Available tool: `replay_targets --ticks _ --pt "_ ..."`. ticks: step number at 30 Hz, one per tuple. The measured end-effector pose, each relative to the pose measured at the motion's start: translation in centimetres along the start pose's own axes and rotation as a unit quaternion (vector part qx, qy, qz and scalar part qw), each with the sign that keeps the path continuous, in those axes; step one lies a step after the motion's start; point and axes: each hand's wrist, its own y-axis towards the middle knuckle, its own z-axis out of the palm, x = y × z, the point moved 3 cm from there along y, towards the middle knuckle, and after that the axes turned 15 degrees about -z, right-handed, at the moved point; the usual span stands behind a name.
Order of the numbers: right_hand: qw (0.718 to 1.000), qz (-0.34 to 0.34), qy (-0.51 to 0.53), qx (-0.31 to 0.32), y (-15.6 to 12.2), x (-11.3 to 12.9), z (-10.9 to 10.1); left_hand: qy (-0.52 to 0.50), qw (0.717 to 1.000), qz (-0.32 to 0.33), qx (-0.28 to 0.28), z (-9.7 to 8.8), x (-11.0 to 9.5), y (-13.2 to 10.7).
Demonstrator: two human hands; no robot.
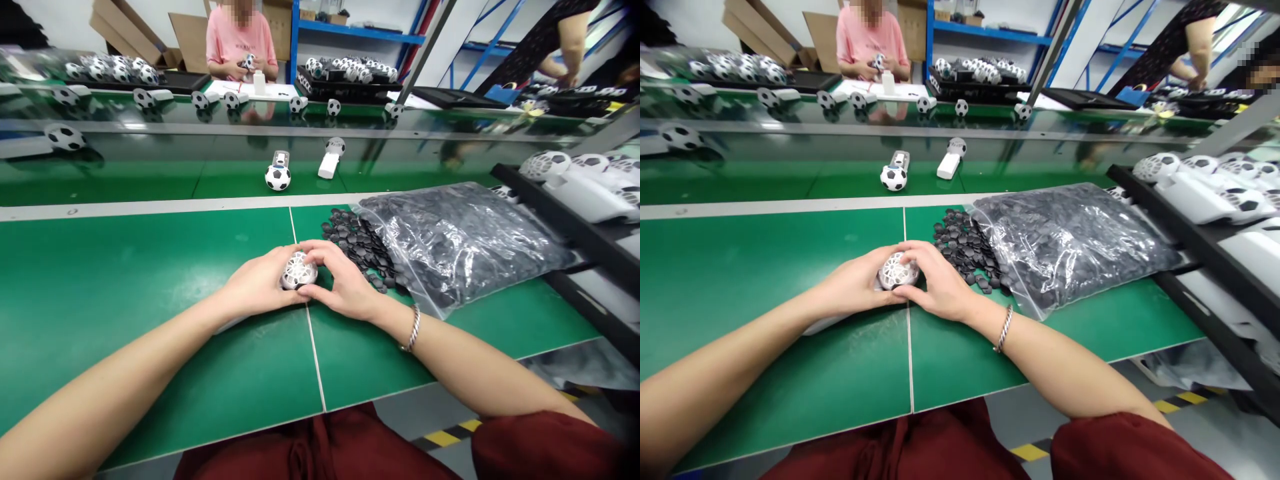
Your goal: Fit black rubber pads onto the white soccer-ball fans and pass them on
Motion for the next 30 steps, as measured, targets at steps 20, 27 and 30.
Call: replay_targets --ticks 20,27,30 --pt "0.993 0.109 0.01 0.046 0.1 -0.2 0.4 -0.027 0.999 0.001 0.026 -0.3 -0.1 0.0" --pt "0.99 0.129 -0.026 -0.052 0.2 -2.2 -2.5 0.005 0.998 -0.06 0.019 -0.8 0.6 0.2" --pt "0.978 0.115 -0.137 -0.104 0.0 -3.0 -4.5 0.064 0.996 -0.063 -0.013 -1.5 0.7 0.0"
